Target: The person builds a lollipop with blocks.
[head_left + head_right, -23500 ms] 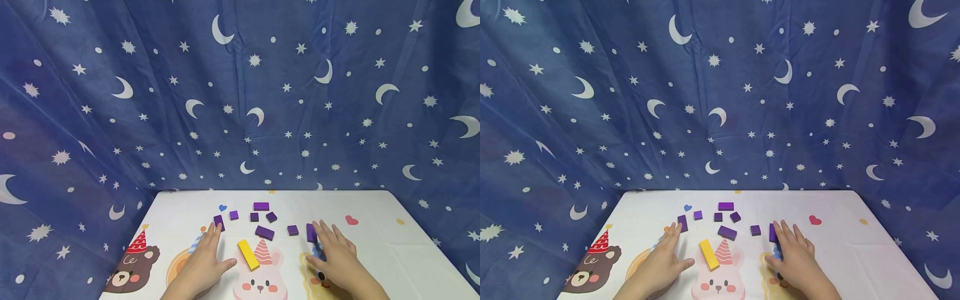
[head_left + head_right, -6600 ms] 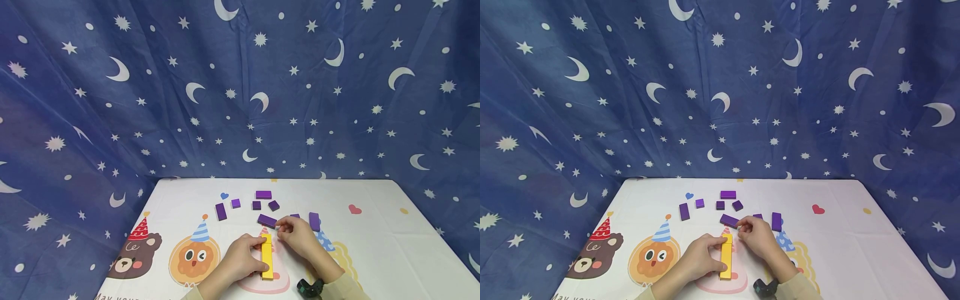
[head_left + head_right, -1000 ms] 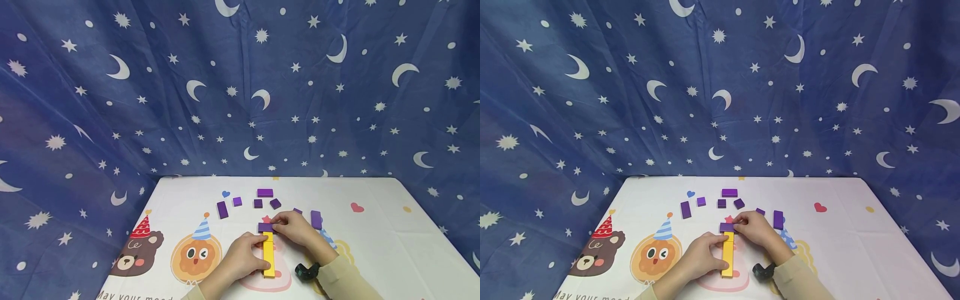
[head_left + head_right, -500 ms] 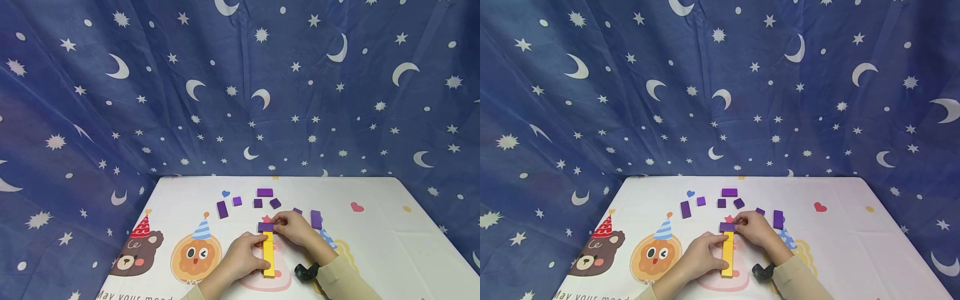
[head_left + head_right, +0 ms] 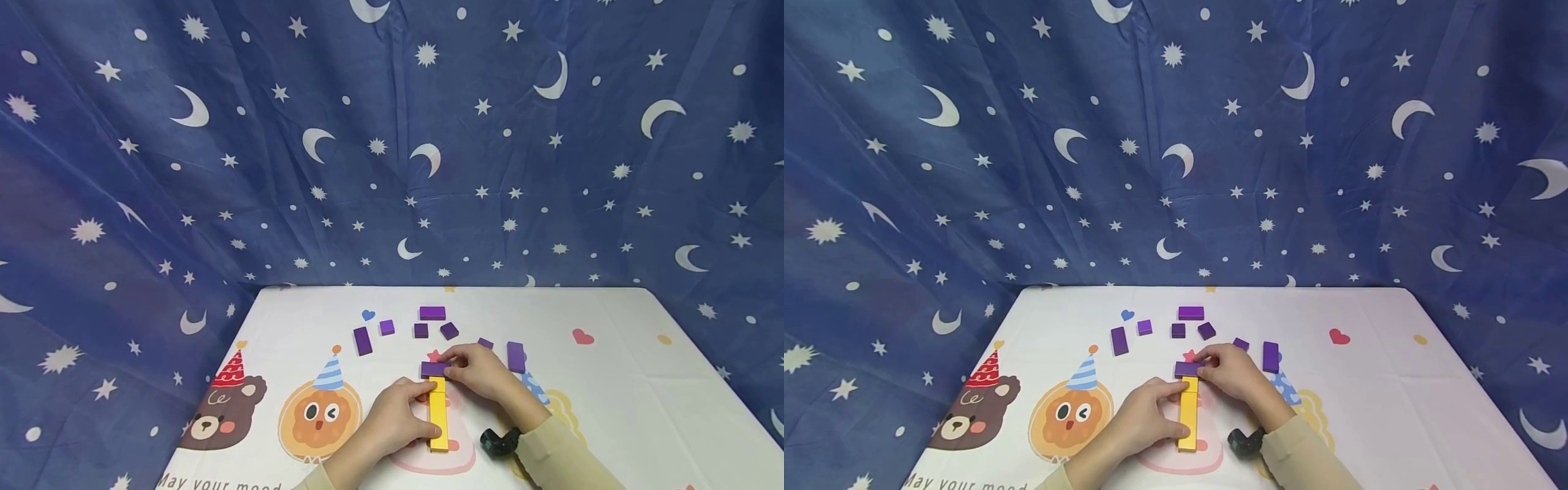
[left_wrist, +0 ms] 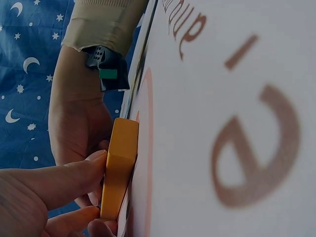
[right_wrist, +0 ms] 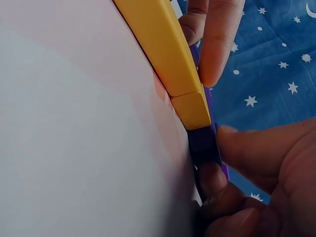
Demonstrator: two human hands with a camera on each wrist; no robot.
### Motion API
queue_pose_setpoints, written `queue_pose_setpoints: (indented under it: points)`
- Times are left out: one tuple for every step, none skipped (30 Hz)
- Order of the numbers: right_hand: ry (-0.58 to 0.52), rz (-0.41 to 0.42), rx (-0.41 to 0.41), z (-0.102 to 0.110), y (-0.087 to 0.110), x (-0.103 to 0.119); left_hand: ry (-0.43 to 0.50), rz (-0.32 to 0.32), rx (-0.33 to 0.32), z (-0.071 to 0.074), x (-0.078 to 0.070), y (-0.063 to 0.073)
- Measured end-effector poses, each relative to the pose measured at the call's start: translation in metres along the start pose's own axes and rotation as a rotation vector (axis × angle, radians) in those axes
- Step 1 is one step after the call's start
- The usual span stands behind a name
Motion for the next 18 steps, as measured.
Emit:
queue_pose_setpoints:
  points:
    - [0.016, 0.003, 0.004, -0.0006, 0.0003, 0.0007, 0.000, -0.001, 0.001, -0.0002, -0.0001, -0.0002]
    - [0.035, 0.004, 0.007, -0.0013, 0.0008, 0.0016, 0.001, -0.002, 0.001, -0.0002, -0.0002, -0.0005]
    - [0.054, 0.004, 0.009, -0.0023, 0.0011, 0.0022, 0.003, -0.003, 0.002, -0.0001, -0.0004, -0.0006]
    - [0.067, 0.003, 0.012, -0.0029, 0.0016, 0.0033, 0.002, -0.003, 0.002, 0.0000, -0.0005, -0.0007]
    - [0.079, 0.000, 0.014, -0.0037, 0.0017, 0.0039, 0.005, -0.001, 0.004, -0.0001, -0.0006, -0.0009]
    - [0.086, -0.005, 0.016, -0.0043, 0.0020, 0.0045, 0.009, 0.001, 0.005, -0.0001, -0.0008, -0.0010]
    - [0.089, -0.009, 0.016, -0.0048, 0.0023, 0.0048, 0.011, 0.003, 0.007, 0.0001, -0.0010, -0.0010]
    - [0.090, -0.011, 0.015, -0.0050, 0.0025, 0.0053, 0.011, 0.005, 0.009, 0.0003, -0.0008, -0.0010]
    - [0.089, -0.014, 0.016, -0.0050, 0.0026, 0.0055, 0.010, 0.008, 0.011, 0.0003, -0.0008, -0.0008]
    - [0.091, -0.015, 0.016, -0.0048, 0.0026, 0.0056, 0.009, 0.011, 0.012, 0.0003, -0.0007, -0.0007]
    - [0.091, -0.019, 0.017, -0.0047, 0.0025, 0.0054, 0.010, 0.014, 0.014, 0.0001, -0.0007, -0.0007]
    - [0.093, -0.020, 0.018, -0.0045, 0.0024, 0.0051, 0.009, 0.016, 0.016, 0.0001, -0.0008, -0.0006]
    - [0.094, -0.020, 0.020, -0.0046, 0.0021, 0.0047, 0.005, 0.017, 0.016, 0.0001, -0.0007, -0.0006]
    - [0.094, -0.021, 0.023, -0.0045, 0.0018, 0.0044, 0.003, 0.019, 0.017, 0.0000, -0.0006, -0.0006]
    - [0.094, -0.022, 0.024, -0.0044, 0.0014, 0.0039, 0.002, 0.019, 0.017, -0.0002, -0.0008, -0.0006]
    - [0.090, -0.025, 0.025, -0.0043, 0.0013, 0.0034, 0.001, 0.019, 0.016, 0.0000, -0.0009, -0.0007]
    - [0.084, -0.028, 0.026, -0.0042, 0.0014, 0.0029, 0.001, 0.019, 0.015, -0.0001, -0.0010, -0.0009]
    - [0.079, -0.030, 0.027, -0.0041, 0.0014, 0.0020, 0.002, 0.020, 0.016, 0.0000, -0.0009, -0.0009]
Point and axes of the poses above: each hand's wrist, its own y-axis away from the middle knuckle, its own z-axis out of the back of the hand, x = y × z, the point moved 7 cm from there along -y, towards the middle knuckle, and after that the axes turned 2 degrees about -y, right-handed, at the moved point
